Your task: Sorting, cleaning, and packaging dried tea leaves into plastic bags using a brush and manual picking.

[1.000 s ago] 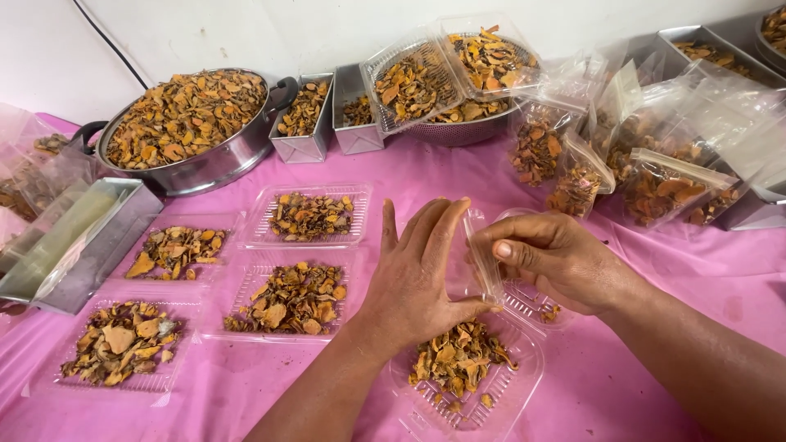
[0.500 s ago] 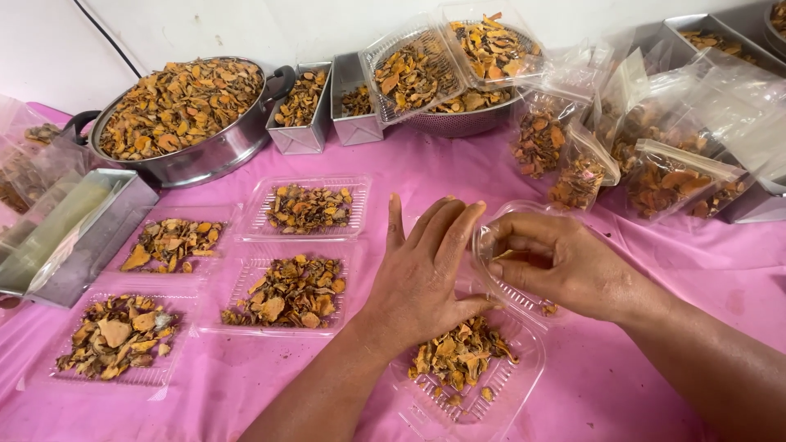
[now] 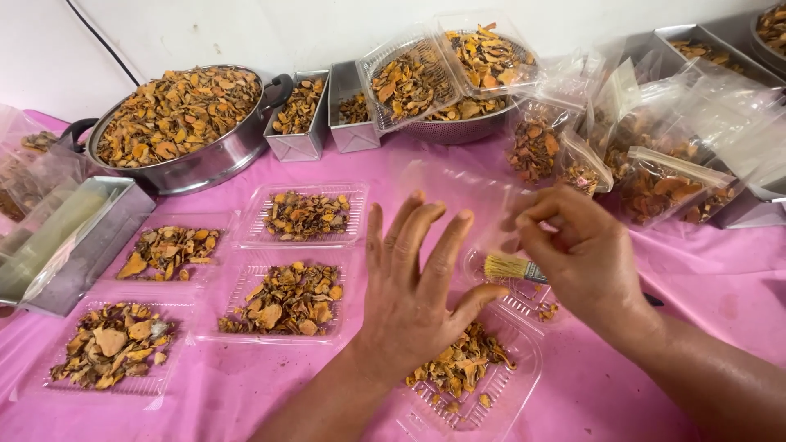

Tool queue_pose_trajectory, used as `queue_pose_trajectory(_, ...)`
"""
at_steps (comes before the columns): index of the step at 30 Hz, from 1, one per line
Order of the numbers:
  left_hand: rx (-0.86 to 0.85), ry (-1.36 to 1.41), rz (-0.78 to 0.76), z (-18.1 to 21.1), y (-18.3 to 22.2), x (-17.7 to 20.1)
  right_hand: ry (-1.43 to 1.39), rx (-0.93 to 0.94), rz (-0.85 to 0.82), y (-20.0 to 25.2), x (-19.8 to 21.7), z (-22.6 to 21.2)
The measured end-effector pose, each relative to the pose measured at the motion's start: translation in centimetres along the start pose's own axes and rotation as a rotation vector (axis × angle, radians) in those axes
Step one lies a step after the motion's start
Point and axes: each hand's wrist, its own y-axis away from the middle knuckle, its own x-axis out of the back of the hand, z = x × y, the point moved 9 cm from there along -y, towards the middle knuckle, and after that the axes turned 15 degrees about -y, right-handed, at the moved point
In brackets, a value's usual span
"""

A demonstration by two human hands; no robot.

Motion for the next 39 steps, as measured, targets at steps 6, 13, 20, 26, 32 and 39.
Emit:
queue_pose_trajectory(6,-0.089,-0.16,-0.308,0.8,0.5,-3.1,0.209,0.085,-0.122,1.7,-2.8,-1.0)
queue_pose_trajectory(13,-0.132,-0.15,-0.3,1.3,-0.7,-1.8,0.284,-0.059,-0.115,0.4,-1.7,1.5)
queue_pose_trajectory(20,-0.158,-0.157,-0.268,1.3,-0.5,-1.6,-0.016,-0.177,-0.317,0.3,-4.2,2.6)
queue_pose_trajectory(26,-0.154,-0.21,-0.402,1.5,-0.4,-2.3,-0.221,-0.228,-0.228,0.6,-3.6,3.7)
queue_pose_trajectory(32,-0.145,-0.114,-0.343,1.4,-0.4,-2.0,-0.037,-0.232,-0.226,0.2,-3.1,3.6)
queue_pose_trajectory(39,-0.103,-0.095,-0.378,0.4,-0.4,-2.6,0.166,-0.204,-0.317,-0.6,-2.8,3.4)
